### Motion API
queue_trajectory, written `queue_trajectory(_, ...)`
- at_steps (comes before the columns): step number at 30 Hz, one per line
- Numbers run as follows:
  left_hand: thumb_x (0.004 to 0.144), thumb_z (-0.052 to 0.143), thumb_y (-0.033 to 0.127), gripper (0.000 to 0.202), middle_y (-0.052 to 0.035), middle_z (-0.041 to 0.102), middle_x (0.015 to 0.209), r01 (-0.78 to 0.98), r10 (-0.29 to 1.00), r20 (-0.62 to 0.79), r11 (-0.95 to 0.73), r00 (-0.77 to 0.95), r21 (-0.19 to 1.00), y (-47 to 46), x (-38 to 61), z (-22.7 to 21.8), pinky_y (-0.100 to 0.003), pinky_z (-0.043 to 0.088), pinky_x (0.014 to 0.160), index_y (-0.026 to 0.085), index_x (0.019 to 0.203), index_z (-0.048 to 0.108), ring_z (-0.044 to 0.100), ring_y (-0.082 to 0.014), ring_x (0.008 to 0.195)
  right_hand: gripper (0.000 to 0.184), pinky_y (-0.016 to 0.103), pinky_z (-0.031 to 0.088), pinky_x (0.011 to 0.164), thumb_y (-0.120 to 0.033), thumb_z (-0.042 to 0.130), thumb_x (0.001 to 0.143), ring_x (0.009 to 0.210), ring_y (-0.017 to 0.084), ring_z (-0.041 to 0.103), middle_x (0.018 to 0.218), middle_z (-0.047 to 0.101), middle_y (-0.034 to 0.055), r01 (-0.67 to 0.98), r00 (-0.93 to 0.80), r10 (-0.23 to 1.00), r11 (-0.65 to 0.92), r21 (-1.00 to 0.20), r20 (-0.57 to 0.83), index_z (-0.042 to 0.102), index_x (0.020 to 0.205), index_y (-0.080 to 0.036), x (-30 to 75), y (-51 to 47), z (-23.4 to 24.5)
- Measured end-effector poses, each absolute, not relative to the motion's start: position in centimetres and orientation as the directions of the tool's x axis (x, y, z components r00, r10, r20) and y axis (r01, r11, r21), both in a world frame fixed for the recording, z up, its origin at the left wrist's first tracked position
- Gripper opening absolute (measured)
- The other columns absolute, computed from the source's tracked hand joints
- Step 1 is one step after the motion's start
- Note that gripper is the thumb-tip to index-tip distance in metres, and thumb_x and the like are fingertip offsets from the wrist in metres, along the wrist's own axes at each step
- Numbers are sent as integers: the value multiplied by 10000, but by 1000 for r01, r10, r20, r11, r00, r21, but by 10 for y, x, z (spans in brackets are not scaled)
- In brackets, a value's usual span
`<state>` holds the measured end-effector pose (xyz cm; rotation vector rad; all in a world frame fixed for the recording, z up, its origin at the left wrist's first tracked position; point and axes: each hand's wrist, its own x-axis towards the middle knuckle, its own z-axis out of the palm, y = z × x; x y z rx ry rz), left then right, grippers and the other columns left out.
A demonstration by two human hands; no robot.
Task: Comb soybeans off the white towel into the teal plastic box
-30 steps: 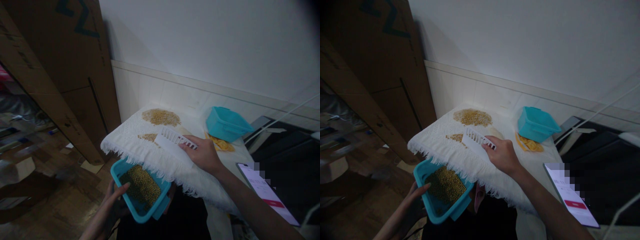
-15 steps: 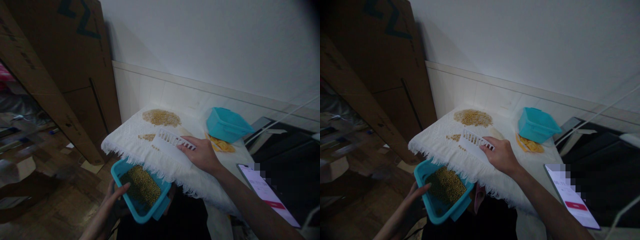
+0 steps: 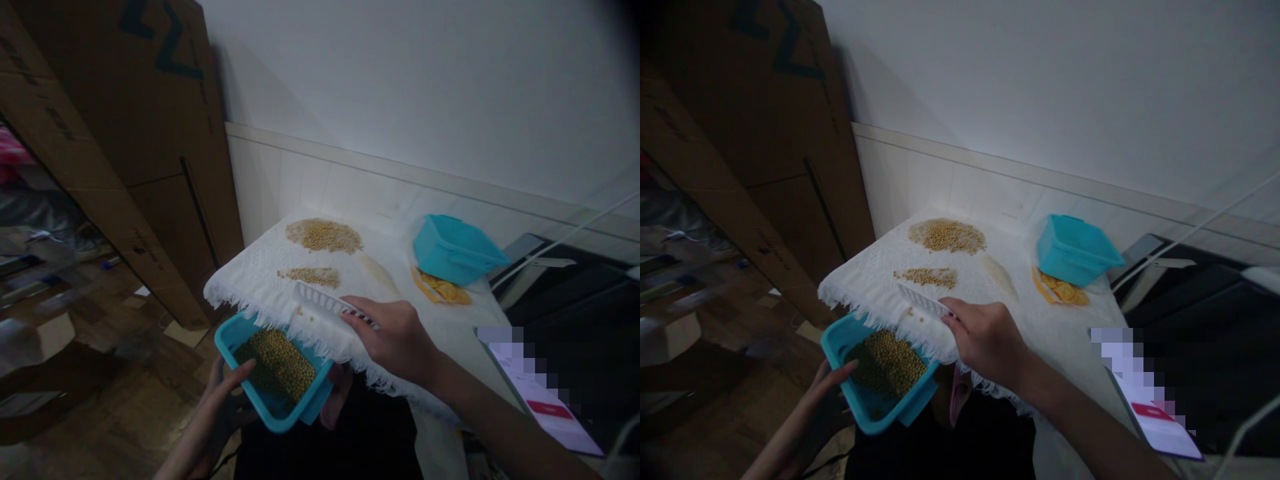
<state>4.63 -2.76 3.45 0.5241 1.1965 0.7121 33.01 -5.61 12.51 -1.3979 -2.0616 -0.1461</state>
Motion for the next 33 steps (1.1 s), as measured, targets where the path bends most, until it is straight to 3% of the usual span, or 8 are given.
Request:
queue_trajectory(3,700,898,482,1008,-140,639,1438,-212,736,-648,677,195,705,-29,47,35,-548,591,966,406,1539,345,739,-396,1135,290,244,578,565,-196,503,1025,632,153,759,888,831,59,841,-328,765,504,-199,554,765,1147,-165,318,-73,122)
queue_trajectory(7,706,892,477,1012,-133,626,1469,-213,747,-638,664,185,716,-31,47,36,-570,590,966,421,1549,334,744,-395,1125,281,230,563,531,-190,510,1025,595,137,745,841,826,38,801,-356,743,555,-225,567,748,1171,-149,309,-82,125)
queue_trajectory(11,711,886,491,952,-126,663,1417,-202,750,-636,662,184,722,-31,48,37,-589,588,967,418,1515,382,744,-400,1128,254,253,614,618,-231,573,990,675,176,780,897,835,57,864,-216,757,442,-239,617,788,1115,-180,321,-60,129)
queue_trajectory(16,682,907,476,1033,-129,675,1375,-211,749,-643,662,161,719,-29,48,34,-566,595,956,403,1543,341,729,-408,1160,293,313,642,717,-236,608,930,767,219,800,1011,835,67,910,-32,807,268,-317,589,796,1152,-210,345,-23,125)
queue_trajectory(25,633,914,305,1032,-137,622,1426,-239,731,-658,682,181,692,-25,44,25,-584,593,943,411,1505,374,692,-447,1215,292,336,638,705,-239,615,913,743,231,793,966,836,79,911,-10,838,232,-341,545,809,1128,-206,354,-21,121)
queue_trajectory(29,653,919,378,1083,-131,617,1447,-240,738,-646,675,195,698,-26,45,28,-588,591,948,447,1549,313,680,-446,1238,290,331,643,723,-247,619,923,754,225,794,991,835,81,904,-15,843,242,-353,538,809,1139,-207,354,-22,121)
queue_trajectory(33,672,905,473,997,-148,612,1453,-212,740,-645,672,190,709,-29,48,35,-573,598,941,397,1508,367,701,-429,1206,296,319,648,741,-225,633,919,751,215,795,1005,834,83,894,-36,830,277,-353,557,804,1159,-198,354,-21,120)
